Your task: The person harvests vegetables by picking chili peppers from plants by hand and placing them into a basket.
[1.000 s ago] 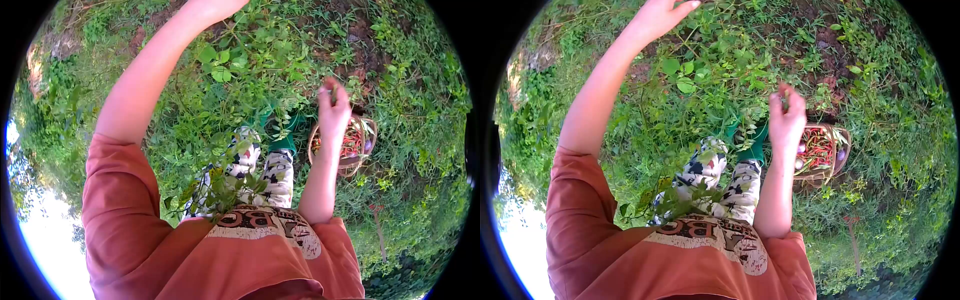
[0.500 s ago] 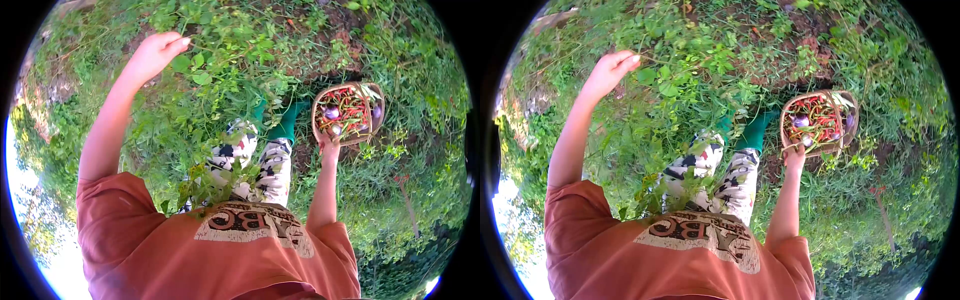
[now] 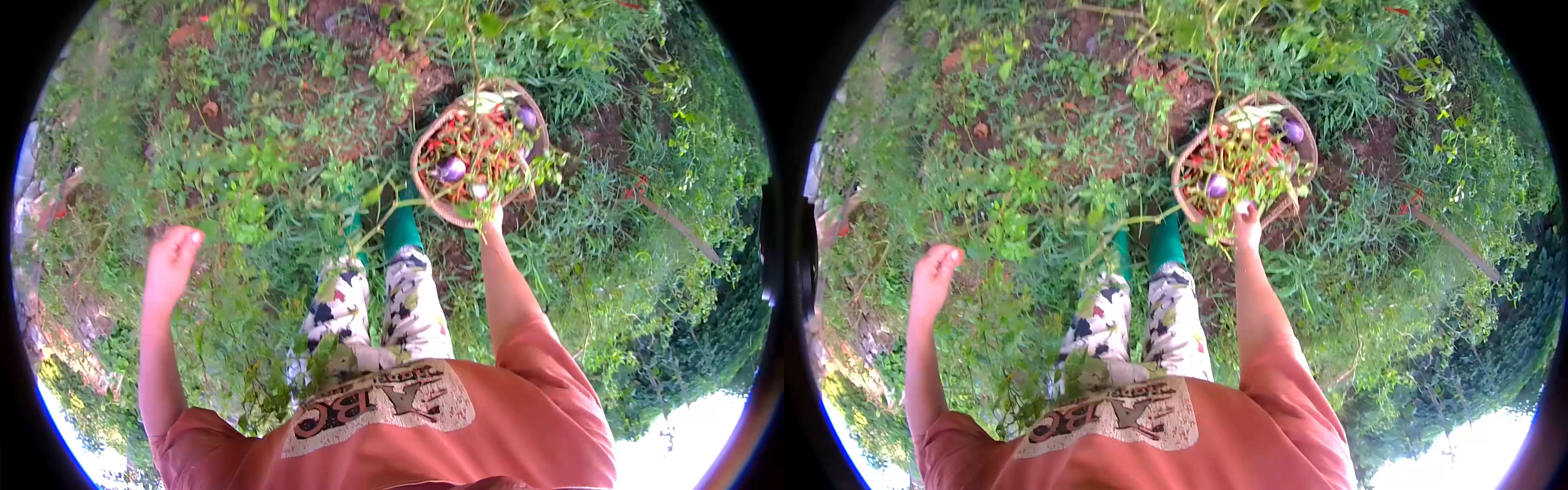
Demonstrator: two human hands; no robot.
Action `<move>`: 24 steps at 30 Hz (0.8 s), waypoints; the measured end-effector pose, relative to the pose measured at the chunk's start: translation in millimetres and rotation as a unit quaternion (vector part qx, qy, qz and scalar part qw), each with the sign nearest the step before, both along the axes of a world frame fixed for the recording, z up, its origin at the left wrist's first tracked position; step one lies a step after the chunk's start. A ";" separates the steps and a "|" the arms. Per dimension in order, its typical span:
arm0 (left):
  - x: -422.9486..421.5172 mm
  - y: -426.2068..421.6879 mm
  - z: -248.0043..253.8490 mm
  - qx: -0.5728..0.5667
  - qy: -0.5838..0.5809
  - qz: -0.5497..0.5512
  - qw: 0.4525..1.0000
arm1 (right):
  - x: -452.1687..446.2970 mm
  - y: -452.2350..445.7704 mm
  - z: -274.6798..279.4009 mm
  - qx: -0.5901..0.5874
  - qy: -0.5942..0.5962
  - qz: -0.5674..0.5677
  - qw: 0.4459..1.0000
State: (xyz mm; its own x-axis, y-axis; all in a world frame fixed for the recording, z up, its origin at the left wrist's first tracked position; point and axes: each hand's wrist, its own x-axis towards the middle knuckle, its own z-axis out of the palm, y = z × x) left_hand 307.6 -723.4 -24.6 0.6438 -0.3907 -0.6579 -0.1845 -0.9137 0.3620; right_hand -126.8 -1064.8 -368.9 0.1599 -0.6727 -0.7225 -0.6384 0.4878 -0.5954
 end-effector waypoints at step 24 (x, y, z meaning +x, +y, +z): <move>-62.9 -16.8 80.2 -0.072 0.021 -0.091 0.993 | -12.1 -10.3 266.1 0.066 -0.079 -0.055 0.993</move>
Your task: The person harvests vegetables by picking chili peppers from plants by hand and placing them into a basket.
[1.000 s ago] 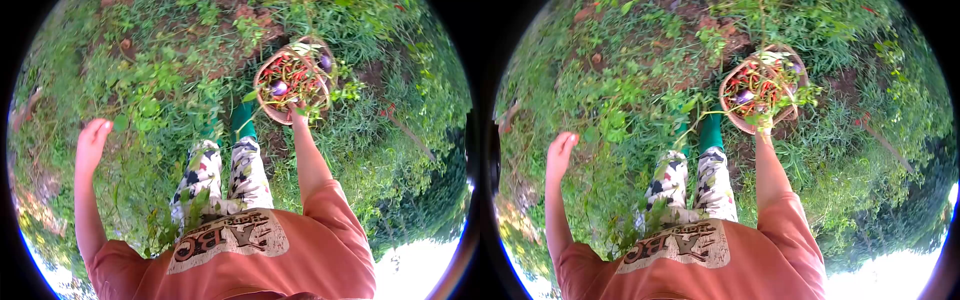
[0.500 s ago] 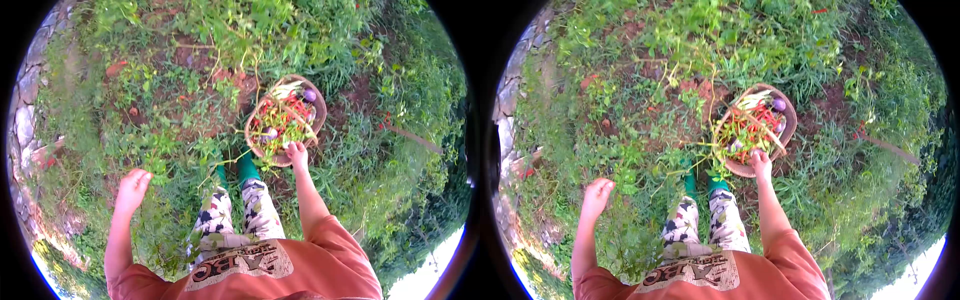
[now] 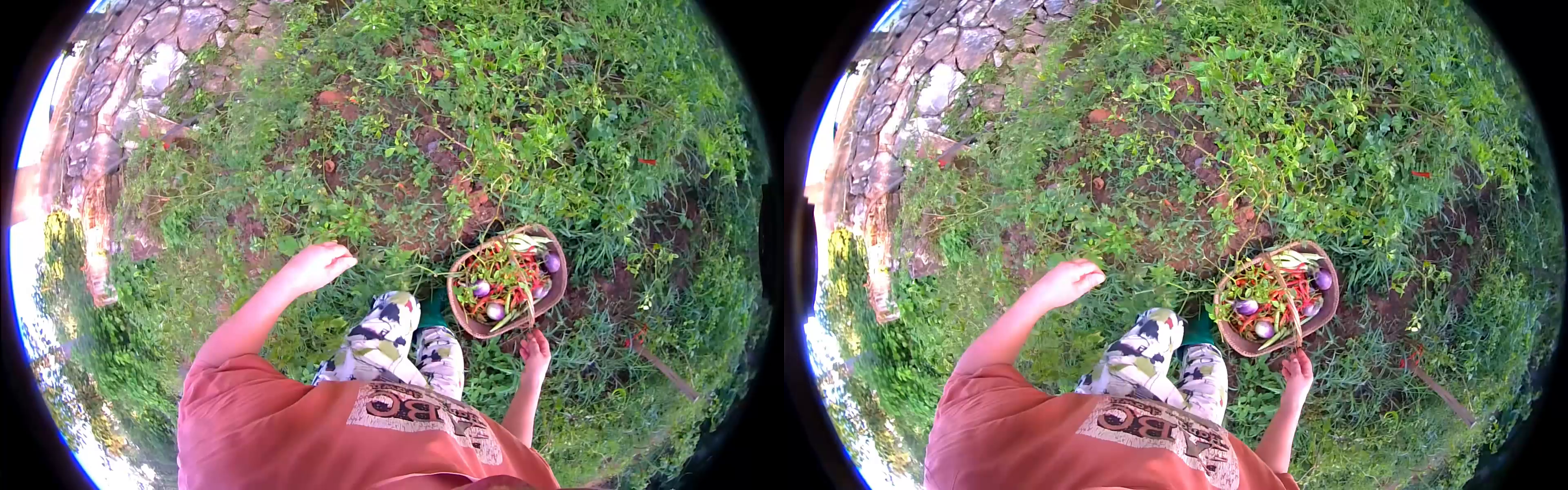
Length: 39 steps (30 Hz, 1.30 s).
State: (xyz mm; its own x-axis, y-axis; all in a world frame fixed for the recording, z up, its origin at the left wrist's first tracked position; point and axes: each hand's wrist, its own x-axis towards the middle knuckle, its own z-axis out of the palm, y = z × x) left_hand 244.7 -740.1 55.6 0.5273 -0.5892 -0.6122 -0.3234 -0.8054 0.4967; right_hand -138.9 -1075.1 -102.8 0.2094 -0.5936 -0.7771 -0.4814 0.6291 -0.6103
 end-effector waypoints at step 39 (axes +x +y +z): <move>410.1 -8.5 -338.3 -0.282 0.172 0.714 0.617 | 558.6 204.2 5.8 -0.088 -0.263 0.786 0.553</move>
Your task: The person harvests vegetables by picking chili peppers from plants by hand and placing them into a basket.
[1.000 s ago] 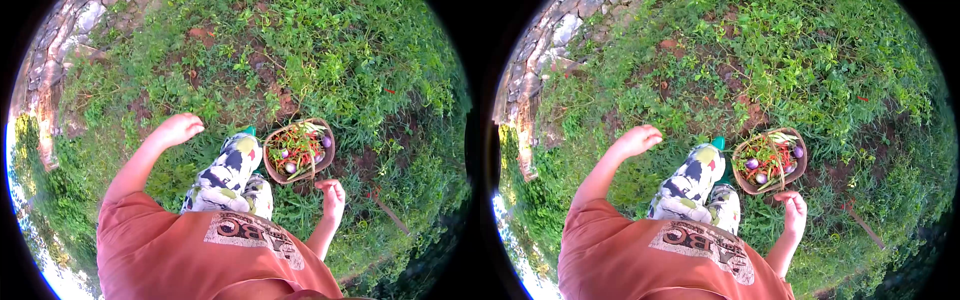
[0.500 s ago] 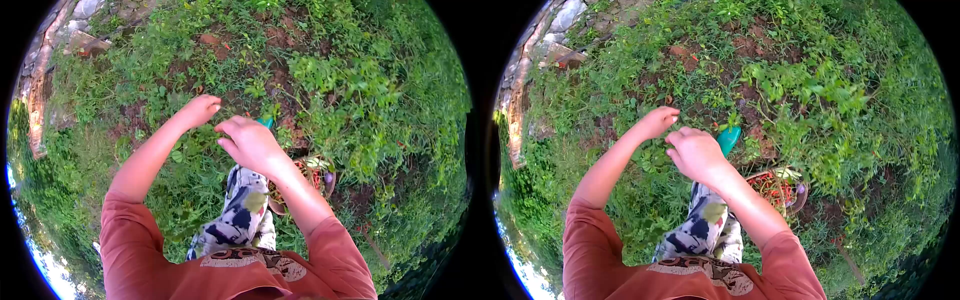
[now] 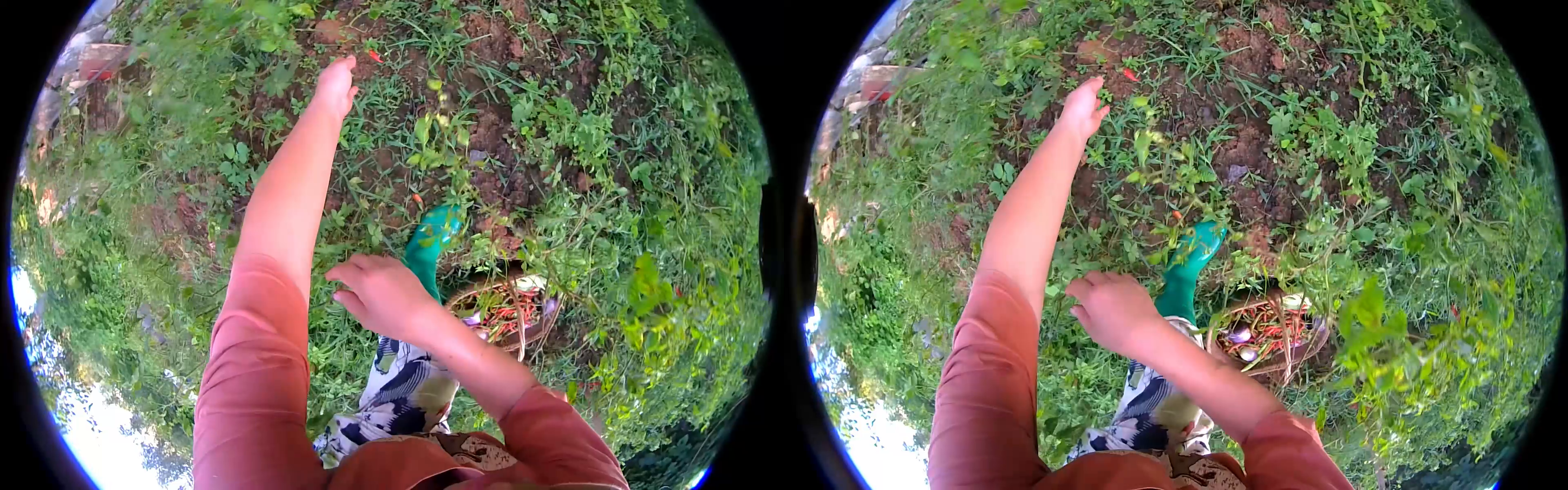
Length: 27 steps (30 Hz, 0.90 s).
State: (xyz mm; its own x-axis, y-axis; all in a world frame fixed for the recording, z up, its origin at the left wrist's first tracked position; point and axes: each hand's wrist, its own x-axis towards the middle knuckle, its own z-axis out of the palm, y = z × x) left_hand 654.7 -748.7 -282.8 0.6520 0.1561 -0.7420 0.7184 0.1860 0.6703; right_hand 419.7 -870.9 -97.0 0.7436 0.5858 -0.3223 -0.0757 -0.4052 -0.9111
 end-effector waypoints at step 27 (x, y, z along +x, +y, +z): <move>-7.9 -3.2 18.4 -0.028 -0.104 -0.008 0.994 | -42.7 -94.8 56.0 0.148 0.113 -0.173 0.967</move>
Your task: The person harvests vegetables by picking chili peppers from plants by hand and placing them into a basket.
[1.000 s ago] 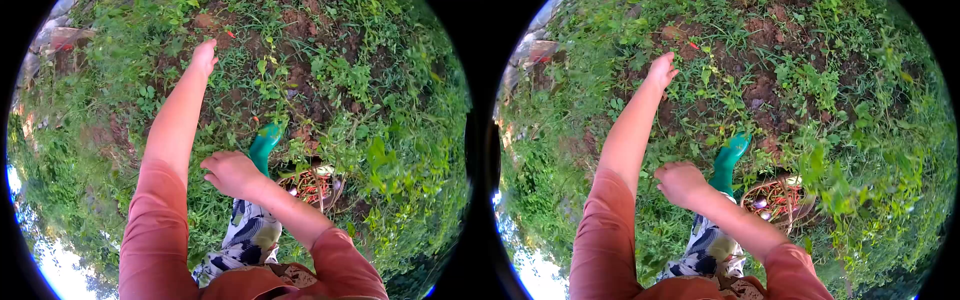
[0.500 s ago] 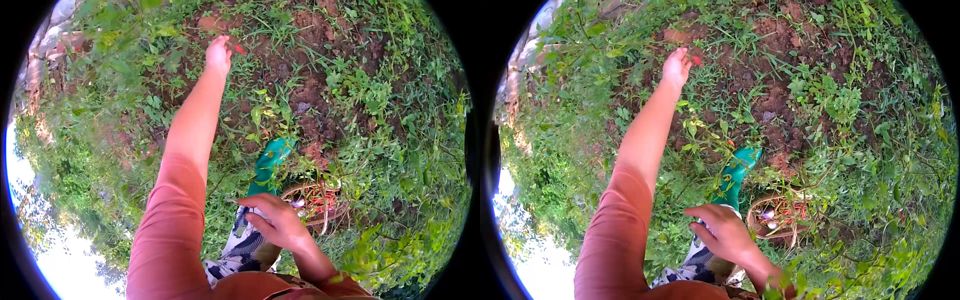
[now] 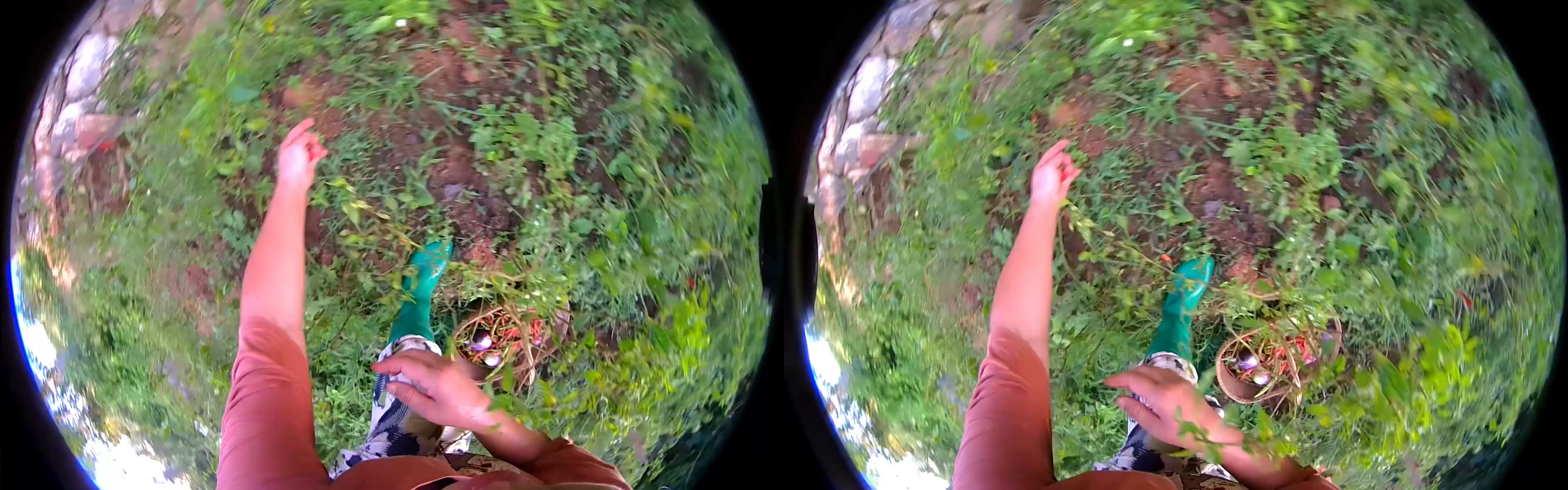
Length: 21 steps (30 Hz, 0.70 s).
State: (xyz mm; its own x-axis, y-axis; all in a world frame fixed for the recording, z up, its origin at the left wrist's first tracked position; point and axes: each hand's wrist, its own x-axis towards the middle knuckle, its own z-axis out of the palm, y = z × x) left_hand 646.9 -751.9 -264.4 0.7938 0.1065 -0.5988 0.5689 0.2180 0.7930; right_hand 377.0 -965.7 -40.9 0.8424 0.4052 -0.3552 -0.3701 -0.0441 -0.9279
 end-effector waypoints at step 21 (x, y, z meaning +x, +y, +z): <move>-297.6 -119.3 283.4 0.344 -0.201 -0.778 0.485 | -236.9 -52.0 80.8 0.157 -0.084 -0.230 0.957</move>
State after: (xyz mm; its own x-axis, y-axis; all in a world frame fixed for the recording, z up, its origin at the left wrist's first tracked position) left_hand 349.3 -871.1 19.0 0.2715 -0.7438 -0.6108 -0.6112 -0.6235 0.4876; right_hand 140.2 -1017.7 39.9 0.9918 0.0422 -0.1209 -0.1279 0.3778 -0.9170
